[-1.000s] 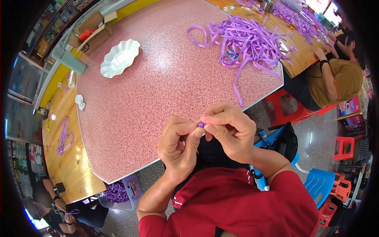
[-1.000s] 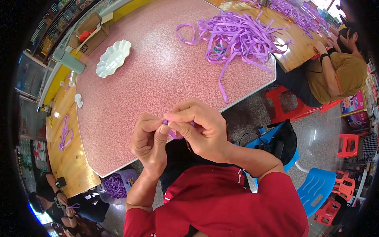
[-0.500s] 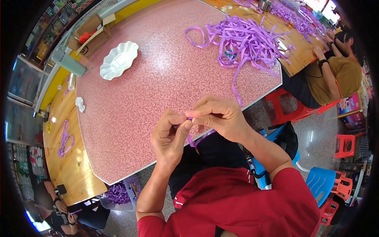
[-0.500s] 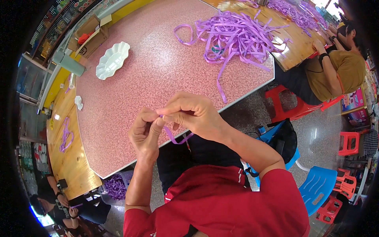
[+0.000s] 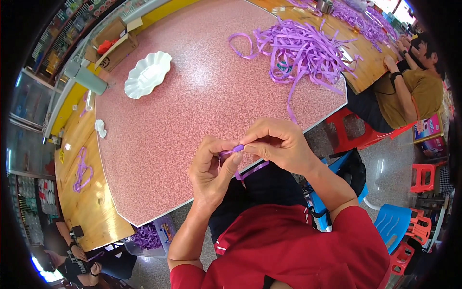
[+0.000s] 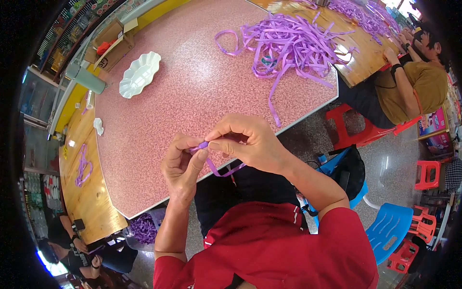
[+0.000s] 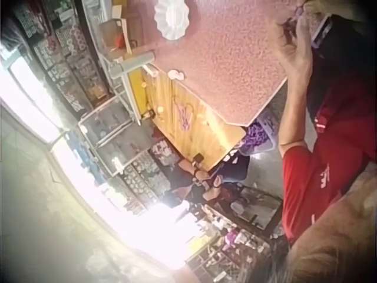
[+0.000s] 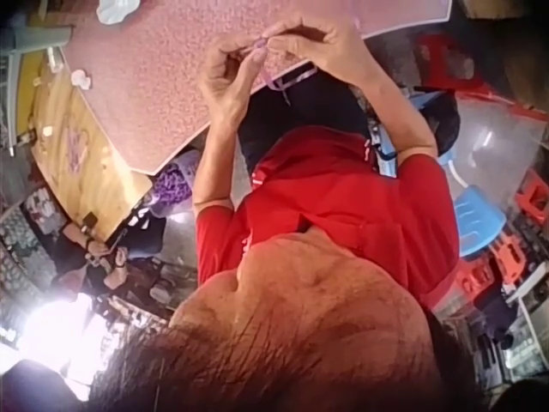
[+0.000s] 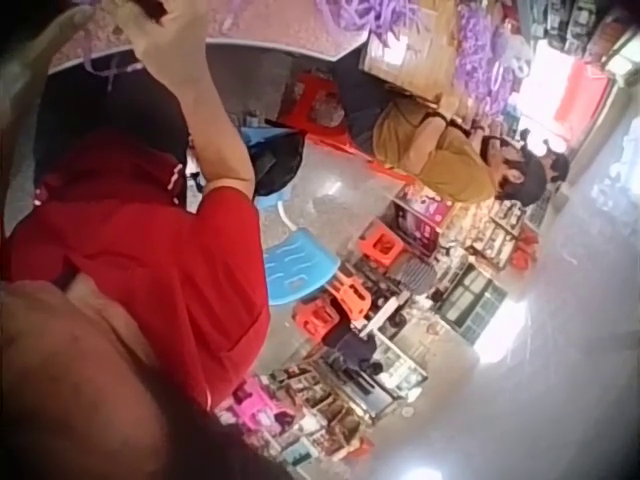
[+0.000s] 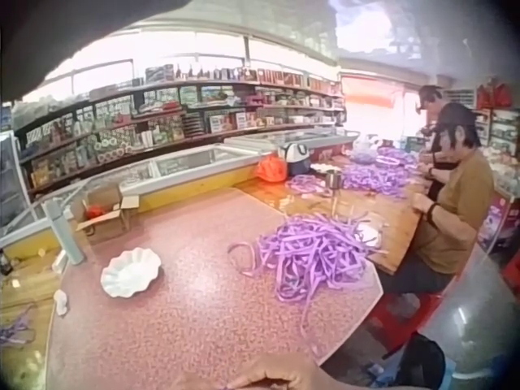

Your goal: Tying individual knots into purple plastic strips at a workshop table.

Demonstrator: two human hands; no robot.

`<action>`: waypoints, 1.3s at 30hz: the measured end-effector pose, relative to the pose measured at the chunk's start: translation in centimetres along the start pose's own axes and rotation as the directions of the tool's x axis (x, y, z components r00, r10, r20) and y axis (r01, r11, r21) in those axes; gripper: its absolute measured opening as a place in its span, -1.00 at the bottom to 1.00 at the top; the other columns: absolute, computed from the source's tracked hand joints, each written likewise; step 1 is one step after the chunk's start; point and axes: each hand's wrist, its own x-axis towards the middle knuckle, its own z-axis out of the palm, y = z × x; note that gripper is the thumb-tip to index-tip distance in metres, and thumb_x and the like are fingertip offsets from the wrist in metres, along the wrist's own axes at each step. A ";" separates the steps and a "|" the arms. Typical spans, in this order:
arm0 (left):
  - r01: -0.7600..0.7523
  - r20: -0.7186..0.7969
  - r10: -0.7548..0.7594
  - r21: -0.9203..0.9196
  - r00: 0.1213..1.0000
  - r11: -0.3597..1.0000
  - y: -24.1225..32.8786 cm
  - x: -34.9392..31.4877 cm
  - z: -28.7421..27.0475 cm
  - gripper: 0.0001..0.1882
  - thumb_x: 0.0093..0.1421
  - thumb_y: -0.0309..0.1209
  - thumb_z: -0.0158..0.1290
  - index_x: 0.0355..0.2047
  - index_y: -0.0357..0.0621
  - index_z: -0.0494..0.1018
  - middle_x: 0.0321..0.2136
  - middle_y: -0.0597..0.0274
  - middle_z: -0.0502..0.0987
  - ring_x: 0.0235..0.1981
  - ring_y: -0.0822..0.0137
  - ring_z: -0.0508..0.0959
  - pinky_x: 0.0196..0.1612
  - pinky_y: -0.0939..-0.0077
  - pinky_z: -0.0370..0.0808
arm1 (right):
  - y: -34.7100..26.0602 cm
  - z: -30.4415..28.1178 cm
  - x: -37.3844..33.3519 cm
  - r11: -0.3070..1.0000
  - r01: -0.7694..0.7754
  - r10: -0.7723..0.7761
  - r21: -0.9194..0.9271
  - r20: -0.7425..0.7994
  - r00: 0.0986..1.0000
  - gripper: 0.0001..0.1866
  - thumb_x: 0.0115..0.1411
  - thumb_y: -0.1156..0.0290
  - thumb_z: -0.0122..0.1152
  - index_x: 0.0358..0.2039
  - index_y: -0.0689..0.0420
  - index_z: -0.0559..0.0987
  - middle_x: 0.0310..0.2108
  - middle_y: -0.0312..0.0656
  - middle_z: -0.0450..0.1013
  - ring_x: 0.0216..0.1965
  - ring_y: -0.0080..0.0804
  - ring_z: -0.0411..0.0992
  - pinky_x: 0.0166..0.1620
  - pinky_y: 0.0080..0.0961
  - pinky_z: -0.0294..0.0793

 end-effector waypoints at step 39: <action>-0.169 0.318 -0.018 0.550 0.948 0.818 -0.6 9.8 -4.7 -0.40 0.15 -0.51 0.19 0.22 -0.19 0.33 0.02 0.09 0.47 0.05 0.21 0.45 0.17 0.25 0.34 | -0.9 -5.4 11.2 0.865 0.135 0.126 -0.483 0.471 0.873 -0.87 0.16 0.41 0.23 -0.32 0.18 0.57 -0.36 -0.20 0.51 -0.28 -0.37 0.49 -0.17 -0.38 0.46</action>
